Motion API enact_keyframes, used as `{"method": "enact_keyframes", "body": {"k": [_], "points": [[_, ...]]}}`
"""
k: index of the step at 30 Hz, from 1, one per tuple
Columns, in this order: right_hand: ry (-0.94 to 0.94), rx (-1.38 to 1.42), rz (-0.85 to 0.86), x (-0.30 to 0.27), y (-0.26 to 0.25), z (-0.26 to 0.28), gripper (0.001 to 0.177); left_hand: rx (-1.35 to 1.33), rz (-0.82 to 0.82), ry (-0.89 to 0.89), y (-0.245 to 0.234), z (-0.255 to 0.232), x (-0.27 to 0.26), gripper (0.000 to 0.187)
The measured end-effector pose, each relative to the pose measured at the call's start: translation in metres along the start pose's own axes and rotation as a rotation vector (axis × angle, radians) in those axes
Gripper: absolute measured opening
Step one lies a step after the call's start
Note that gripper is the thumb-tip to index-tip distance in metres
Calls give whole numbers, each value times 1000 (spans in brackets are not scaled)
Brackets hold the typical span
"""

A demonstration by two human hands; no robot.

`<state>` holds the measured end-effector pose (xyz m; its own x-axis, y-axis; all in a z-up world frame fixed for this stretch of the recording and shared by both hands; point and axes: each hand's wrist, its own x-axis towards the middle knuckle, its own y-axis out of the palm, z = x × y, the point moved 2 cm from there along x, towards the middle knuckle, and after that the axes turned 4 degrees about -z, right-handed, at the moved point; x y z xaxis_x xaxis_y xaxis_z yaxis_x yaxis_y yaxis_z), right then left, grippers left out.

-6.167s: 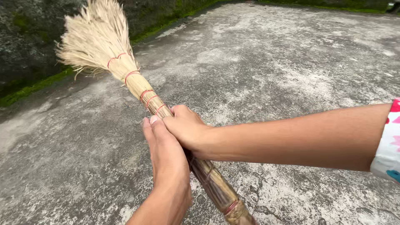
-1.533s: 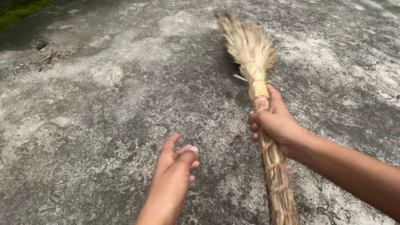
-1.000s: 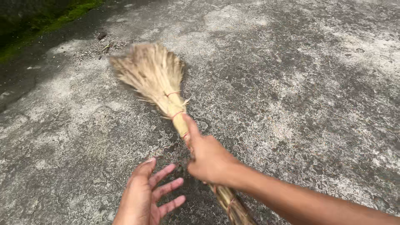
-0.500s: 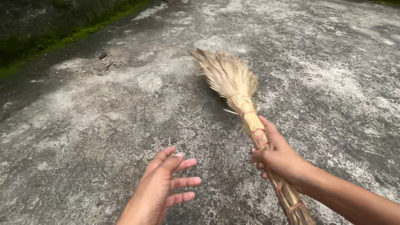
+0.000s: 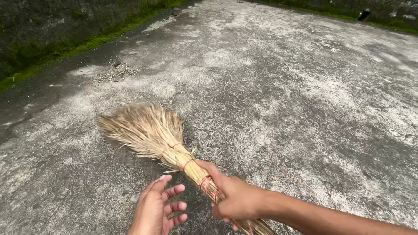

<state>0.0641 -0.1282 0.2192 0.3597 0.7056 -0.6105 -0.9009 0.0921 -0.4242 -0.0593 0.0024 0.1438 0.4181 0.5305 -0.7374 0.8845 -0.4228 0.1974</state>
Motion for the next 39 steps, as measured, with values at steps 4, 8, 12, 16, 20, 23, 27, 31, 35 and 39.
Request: {"method": "enact_keyframes", "body": {"k": [4, 8, 12, 16, 20, 23, 27, 31, 35, 39], "points": [[-41, 261, 145, 1, -13, 24, 118, 3, 22, 73, -17, 3, -14, 49], [-66, 421, -19, 40, -61, 10, 108, 256, -91, 143, -53, -21, -8, 55], [-46, 300, -445, 118, -138, -29, 104, 847, -345, 363, -105, -31, 8, 65], [23, 405, -640, 189, -192, -60, 83, 1414, -621, 528, -146, -24, 35, 74], [104, 263, -690, 196, -156, -44, 86, 1671, -771, 797, -152, -1, 47, 76], [60, -51, -499, 185, -70, -2, 107, 1663, -793, 795, -153, -1, 47, 76], [-166, -308, -123, 166, 25, 64, 104, 1626, -844, 479, -155, -13, 38, 77], [-333, -236, 101, 156, 47, 112, 103, 1430, -921, 445, -164, -18, 17, 74], [-304, -247, 116, 142, 14, 108, 95, 1219, -1028, 772, -176, -15, -27, 67], [-285, -565, 206, 132, -61, 61, 78, 1092, -1123, 1087, -188, -2, -99, 64]]}}
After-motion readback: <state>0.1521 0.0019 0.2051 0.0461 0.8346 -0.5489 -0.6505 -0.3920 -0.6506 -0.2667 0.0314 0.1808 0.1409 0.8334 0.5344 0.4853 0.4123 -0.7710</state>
